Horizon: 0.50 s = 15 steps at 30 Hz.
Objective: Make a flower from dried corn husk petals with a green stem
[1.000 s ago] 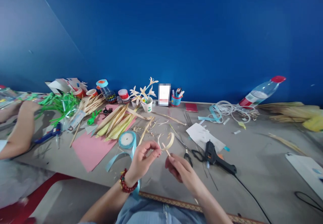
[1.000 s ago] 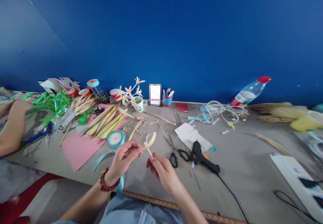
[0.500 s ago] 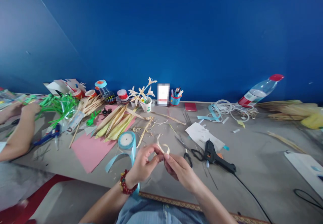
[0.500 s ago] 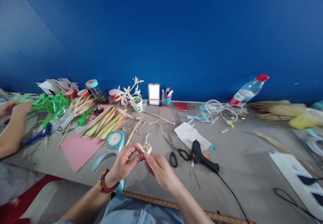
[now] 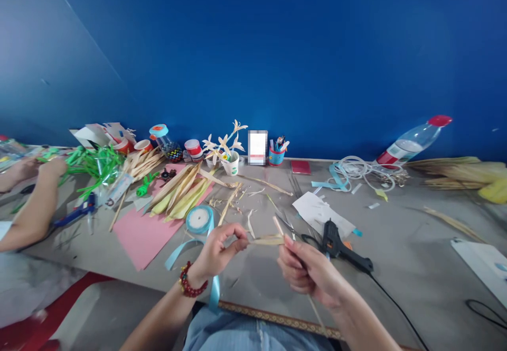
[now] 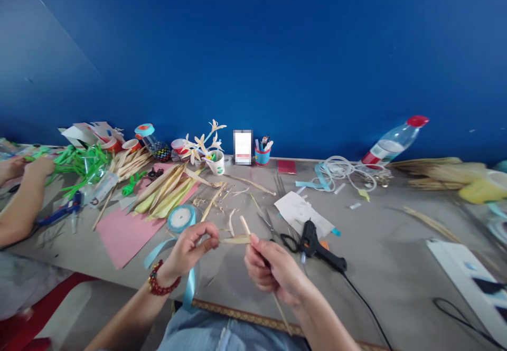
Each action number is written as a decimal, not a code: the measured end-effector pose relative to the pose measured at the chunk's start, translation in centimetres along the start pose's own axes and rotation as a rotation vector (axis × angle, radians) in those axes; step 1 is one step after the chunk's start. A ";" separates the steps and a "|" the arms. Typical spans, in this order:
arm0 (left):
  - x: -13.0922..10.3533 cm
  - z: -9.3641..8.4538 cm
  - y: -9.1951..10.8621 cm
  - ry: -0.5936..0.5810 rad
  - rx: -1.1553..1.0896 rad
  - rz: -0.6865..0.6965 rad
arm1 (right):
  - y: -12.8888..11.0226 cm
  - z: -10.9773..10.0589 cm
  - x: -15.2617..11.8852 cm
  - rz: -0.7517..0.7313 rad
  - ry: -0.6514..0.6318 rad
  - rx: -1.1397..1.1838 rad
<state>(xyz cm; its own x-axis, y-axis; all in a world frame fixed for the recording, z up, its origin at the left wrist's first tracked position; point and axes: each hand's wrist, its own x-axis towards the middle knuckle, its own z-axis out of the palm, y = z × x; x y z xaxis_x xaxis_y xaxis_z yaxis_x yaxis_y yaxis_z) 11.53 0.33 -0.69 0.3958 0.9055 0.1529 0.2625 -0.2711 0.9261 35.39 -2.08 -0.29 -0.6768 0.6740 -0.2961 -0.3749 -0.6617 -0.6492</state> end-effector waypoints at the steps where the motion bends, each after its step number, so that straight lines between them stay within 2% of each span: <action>1: 0.0 -0.2 -0.3 0.001 -0.016 -0.014 | -0.2 -0.2 -0.3 -0.010 0.002 0.021; 5: -0.3 -1.0 -1.9 0.005 -0.089 -0.083 | -1.4 -1.7 -1.7 -0.056 0.014 0.102; 8: -0.6 -1.3 -3.1 0.048 -0.200 -0.160 | -3.2 -3.1 -3.5 -0.202 0.083 0.176; 10: -0.7 -1.3 -3.7 0.099 -0.322 -0.215 | -4.4 -3.8 -4.4 -0.403 0.227 0.200; 12: -0.8 -1.0 -3.9 0.149 -0.446 -0.259 | -5.0 -3.9 -4.7 -0.572 0.424 0.124; 13: -0.8 -0.7 -3.9 0.170 -0.496 -0.273 | -4.8 -3.8 -4.5 -0.612 0.514 0.043; 15: -0.7 -0.1 -3.6 0.191 -0.570 -0.289 | -3.5 -3.4 -3.2 -0.586 0.633 -0.180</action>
<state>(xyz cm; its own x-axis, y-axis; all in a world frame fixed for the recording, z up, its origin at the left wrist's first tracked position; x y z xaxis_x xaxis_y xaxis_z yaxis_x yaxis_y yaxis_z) 10.22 0.74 -4.05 0.2030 0.9719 -0.1193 -0.1919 0.1590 0.9685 41.04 -0.84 0.52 0.0918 0.9796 -0.1790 -0.4103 -0.1266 -0.9031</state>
